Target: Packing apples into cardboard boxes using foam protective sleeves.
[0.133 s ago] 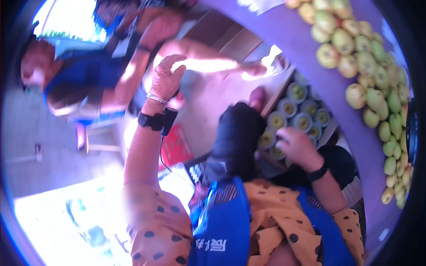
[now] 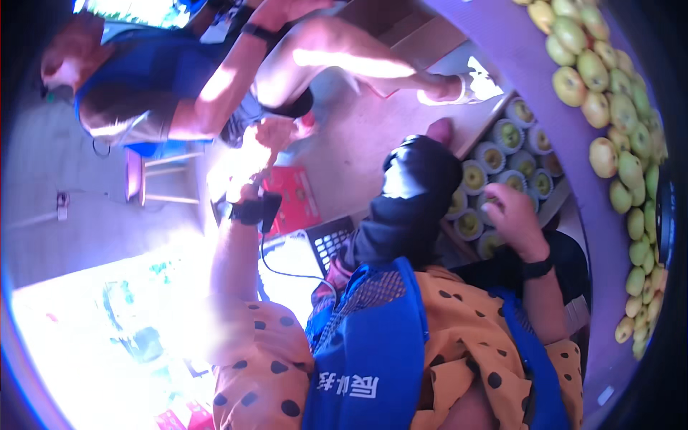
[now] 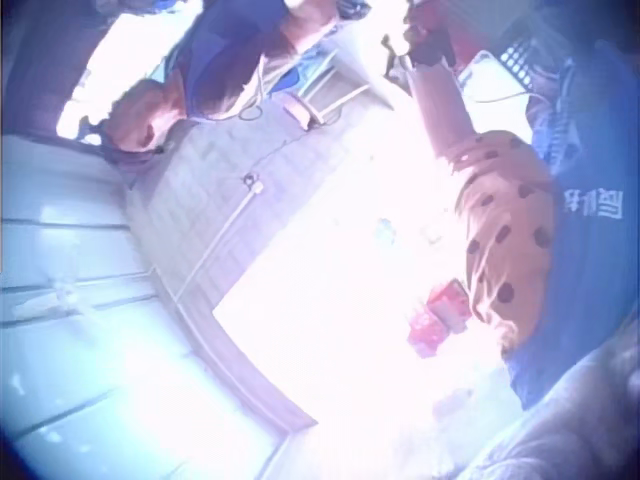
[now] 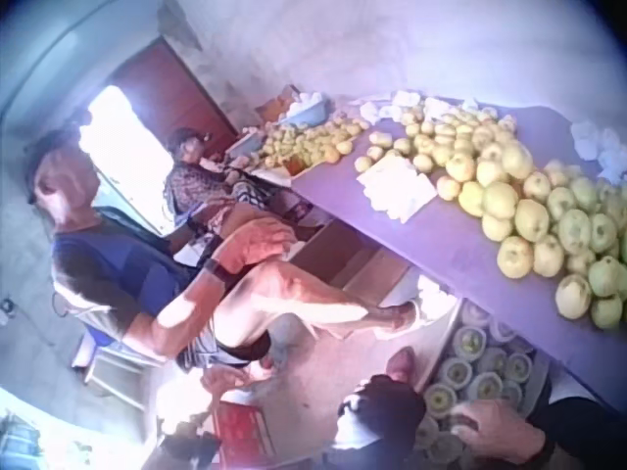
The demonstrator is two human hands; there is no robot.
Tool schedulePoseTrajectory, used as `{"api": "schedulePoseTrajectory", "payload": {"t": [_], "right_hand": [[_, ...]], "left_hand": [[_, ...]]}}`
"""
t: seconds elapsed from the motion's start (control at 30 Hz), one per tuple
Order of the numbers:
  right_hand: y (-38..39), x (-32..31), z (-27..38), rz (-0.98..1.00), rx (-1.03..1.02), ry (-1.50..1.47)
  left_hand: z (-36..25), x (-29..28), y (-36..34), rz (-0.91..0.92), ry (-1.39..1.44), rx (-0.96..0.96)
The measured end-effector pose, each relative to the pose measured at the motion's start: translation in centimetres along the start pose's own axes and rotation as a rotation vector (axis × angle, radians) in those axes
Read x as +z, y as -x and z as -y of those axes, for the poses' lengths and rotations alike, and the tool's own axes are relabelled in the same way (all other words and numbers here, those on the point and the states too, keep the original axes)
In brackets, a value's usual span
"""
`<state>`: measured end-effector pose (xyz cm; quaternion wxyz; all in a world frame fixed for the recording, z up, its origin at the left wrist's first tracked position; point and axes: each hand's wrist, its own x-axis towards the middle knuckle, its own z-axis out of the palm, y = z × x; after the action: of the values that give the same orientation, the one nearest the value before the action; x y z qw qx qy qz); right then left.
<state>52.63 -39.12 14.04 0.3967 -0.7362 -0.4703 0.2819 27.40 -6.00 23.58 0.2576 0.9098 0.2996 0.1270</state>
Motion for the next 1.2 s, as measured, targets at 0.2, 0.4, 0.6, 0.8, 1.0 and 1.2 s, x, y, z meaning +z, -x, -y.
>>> {"api": "schedulePoseTrajectory", "payload": {"t": [0.2,0.4,0.6,0.8,1.0,1.2], "right_hand": [[1.2,0.2,-4.0,-0.048,0.112,0.047],[0.3,1.7,-6.4,-0.048,0.267,0.114],[-0.1,4.0,-11.9,0.077,0.244,0.286],[0.6,3.5,-14.2,0.041,0.156,0.173],[1.4,3.1,-12.4,-0.028,0.181,0.146],[2.9,1.8,-8.8,-0.115,0.18,0.194]], "left_hand": [[8.7,0.0,19.4,0.227,0.424,-1.0],[16.9,6.4,31.1,-0.152,0.133,-1.031],[15.3,10.8,30.1,-0.228,-0.146,-0.786],[18.8,8.5,34.6,-0.088,-0.151,-0.729],[18.0,5.0,33.4,0.05,-0.056,-0.598],[14.1,3.0,27.4,0.527,-0.413,-0.266]]}}
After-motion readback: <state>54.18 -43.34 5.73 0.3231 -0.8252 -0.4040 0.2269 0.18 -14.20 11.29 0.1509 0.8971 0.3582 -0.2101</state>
